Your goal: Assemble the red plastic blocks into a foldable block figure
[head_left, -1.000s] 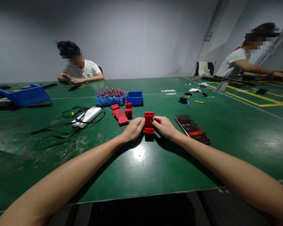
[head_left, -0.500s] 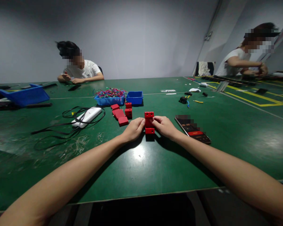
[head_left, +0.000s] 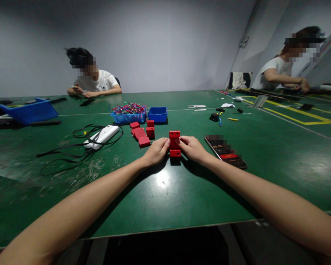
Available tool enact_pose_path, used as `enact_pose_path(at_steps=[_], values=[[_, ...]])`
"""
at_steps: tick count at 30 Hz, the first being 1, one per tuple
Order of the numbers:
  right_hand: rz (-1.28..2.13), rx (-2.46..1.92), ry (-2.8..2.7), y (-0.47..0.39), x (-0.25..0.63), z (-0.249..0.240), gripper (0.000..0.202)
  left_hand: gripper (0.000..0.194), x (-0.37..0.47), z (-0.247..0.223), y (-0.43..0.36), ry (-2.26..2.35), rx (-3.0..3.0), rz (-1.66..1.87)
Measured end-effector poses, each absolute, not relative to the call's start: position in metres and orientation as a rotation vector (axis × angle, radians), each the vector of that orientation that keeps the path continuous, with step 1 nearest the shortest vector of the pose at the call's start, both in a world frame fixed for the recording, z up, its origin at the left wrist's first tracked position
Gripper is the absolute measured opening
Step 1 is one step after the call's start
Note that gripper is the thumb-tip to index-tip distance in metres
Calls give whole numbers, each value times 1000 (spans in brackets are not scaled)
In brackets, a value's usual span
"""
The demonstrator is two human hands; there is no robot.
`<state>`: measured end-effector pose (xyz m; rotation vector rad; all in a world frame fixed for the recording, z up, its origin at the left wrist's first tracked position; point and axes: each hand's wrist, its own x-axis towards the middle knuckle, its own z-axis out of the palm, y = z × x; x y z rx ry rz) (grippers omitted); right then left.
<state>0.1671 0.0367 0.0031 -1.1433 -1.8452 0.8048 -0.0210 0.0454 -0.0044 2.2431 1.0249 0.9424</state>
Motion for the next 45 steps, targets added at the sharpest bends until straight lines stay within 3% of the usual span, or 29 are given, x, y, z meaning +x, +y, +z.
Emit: enact_pose_path(at_steps=[24,45], values=[[747,-1166,-1882,41,170,-2,33,45,-21,-3,45,1023,2229,922],[709,-1152,-1959,42,170,-1,39,41,-20,-5,44,1037,2281,934]])
